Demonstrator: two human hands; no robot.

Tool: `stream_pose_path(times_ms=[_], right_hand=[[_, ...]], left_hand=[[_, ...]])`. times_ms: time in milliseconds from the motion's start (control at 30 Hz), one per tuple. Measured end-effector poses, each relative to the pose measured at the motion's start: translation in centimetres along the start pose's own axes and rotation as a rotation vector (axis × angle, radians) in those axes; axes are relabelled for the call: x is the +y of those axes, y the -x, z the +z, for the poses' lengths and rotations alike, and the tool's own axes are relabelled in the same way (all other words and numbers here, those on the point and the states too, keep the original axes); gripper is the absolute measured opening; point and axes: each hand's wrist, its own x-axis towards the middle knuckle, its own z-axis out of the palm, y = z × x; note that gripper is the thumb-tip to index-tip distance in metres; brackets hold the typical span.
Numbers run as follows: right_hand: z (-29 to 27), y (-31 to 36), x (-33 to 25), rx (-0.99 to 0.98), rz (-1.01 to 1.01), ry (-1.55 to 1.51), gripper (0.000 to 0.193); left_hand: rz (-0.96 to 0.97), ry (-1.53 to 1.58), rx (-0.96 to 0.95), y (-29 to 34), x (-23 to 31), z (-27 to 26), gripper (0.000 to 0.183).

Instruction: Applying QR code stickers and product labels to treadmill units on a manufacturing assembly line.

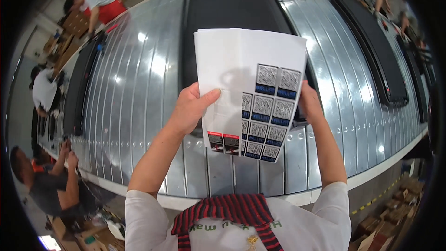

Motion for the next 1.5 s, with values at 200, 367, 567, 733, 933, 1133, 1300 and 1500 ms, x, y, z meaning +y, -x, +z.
stream_pose_path(times_ms=[200, 367, 567, 733, 933, 1133, 1300, 1500], right_hand=[[15.9, 8.0, -3.2, -0.203, 0.082, -0.052, 0.015], [22.2, 11.1, -5.7, -0.201, 0.003, 0.148, 0.012], [28.3, 12.6, -6.1, -0.223, -0.083, 0.604, 0.011], [35.5, 13.5, -5.2, 0.042, -0.729, 0.762, 0.014], [42.9, 15.0, -3.2, -0.26, -0.228, 0.311, 0.022], [47.0, 16.8, -2.8, -0.204, -0.224, 0.195, 0.025], [49.3, 17.8, -3.2, -0.109, -0.327, 0.25, 0.02], [50.3, 17.4, -2.9, -0.011, -0.444, 0.322, 0.019]], left_hand=[[0.014, 0.178, 0.193, 8.4, -2.7, -6.0, 0.032], [0.061, 0.315, 0.025, 15.9, -2.8, -11.0, 0.041], [0.146, 0.493, -0.049, 20.2, -2.1, -14.7, 0.047], [0.157, 0.429, -0.049, 23.5, -1.8, -17.7, 0.045], [0.187, 0.317, -0.28, 26.2, -1.6, -21.4, 0.041], [0.141, 0.423, -0.455, 27.3, -0.5, -24.4, 0.055], [0.163, 0.499, -0.498, 27.1, -0.2, -24.9, 0.057], [0.18, 0.557, -0.524, 26.9, -0.7, -25.6, 0.055]])
